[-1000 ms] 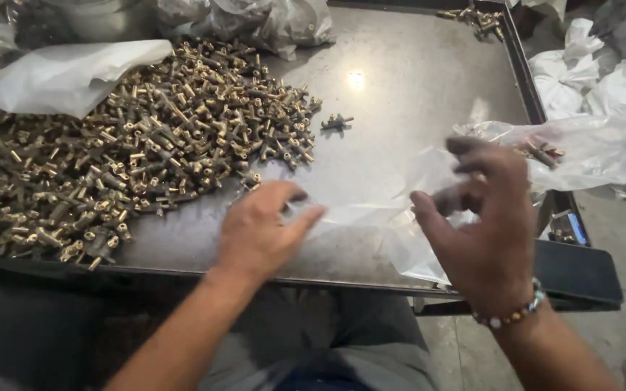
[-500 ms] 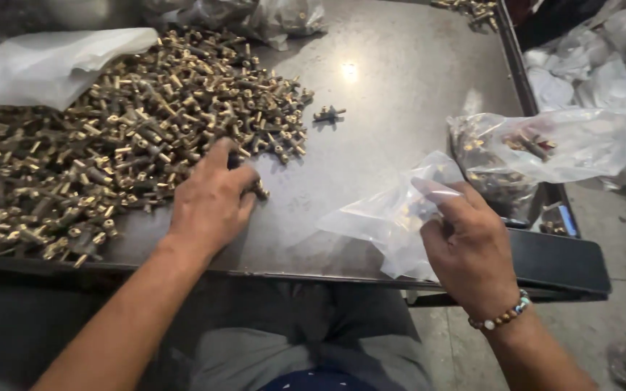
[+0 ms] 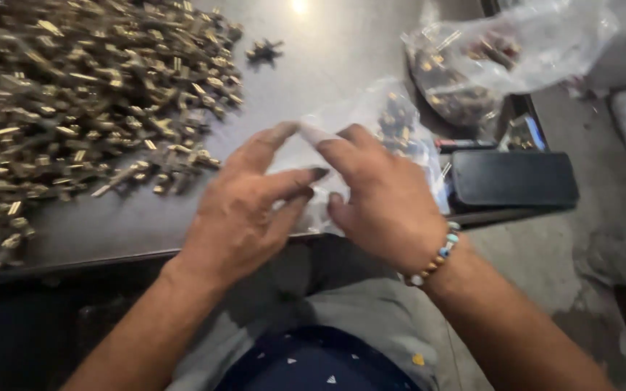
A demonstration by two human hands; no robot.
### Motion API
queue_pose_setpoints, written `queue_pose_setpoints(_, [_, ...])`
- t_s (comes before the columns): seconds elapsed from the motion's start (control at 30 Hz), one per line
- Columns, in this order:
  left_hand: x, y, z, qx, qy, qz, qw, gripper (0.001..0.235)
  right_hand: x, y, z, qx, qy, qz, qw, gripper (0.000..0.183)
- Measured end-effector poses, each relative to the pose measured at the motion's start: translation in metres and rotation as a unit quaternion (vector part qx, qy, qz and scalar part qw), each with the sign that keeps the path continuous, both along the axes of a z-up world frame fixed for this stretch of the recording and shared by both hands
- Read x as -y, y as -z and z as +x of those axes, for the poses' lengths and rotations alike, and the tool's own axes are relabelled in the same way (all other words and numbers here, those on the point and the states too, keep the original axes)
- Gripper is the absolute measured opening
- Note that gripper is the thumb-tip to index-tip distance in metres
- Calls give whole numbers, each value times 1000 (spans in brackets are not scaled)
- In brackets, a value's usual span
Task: The person sorts through a pile of brass fittings on a metal table and places them into a plastic bag by hand.
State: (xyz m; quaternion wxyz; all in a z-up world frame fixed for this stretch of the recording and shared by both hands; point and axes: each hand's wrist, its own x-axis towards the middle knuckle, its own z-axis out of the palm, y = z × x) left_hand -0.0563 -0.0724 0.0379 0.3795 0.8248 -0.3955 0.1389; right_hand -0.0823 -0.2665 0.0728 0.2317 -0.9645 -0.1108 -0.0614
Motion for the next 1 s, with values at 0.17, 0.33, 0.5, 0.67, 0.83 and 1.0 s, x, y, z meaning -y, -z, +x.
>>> queue_pose_setpoints(0.17, [10, 13, -2, -64, -109, 70, 990, 40, 2, 17, -16, -36, -23, -5, 999, 79])
queue_pose_setpoints(0.33, [0, 34, 2, -7, -117, 114, 986, 39, 6, 26, -29, -44, -26, 2, 999, 72])
queue_pose_setpoints(0.5, [-10, 9, 25, 90, -201, 92, 971, 25, 15, 28, -34, -51, 0, 28, 998, 64])
queue_pose_setpoints(0.67, [-2, 12, 28, -20, -197, 49, 979, 34, 14, 23, -21, -54, -2, 128, 990, 72])
queue_pose_setpoints(0.83, [-18, 25, 26, -116, -255, 147, 949, 62, 15, 40, -7, 53, -47, 265, 962, 69])
queue_pose_setpoints(1.0, [-43, 30, 25, -97, -257, 95, 957, 31, 11, 59, -7, 76, -109, 112, 985, 39])
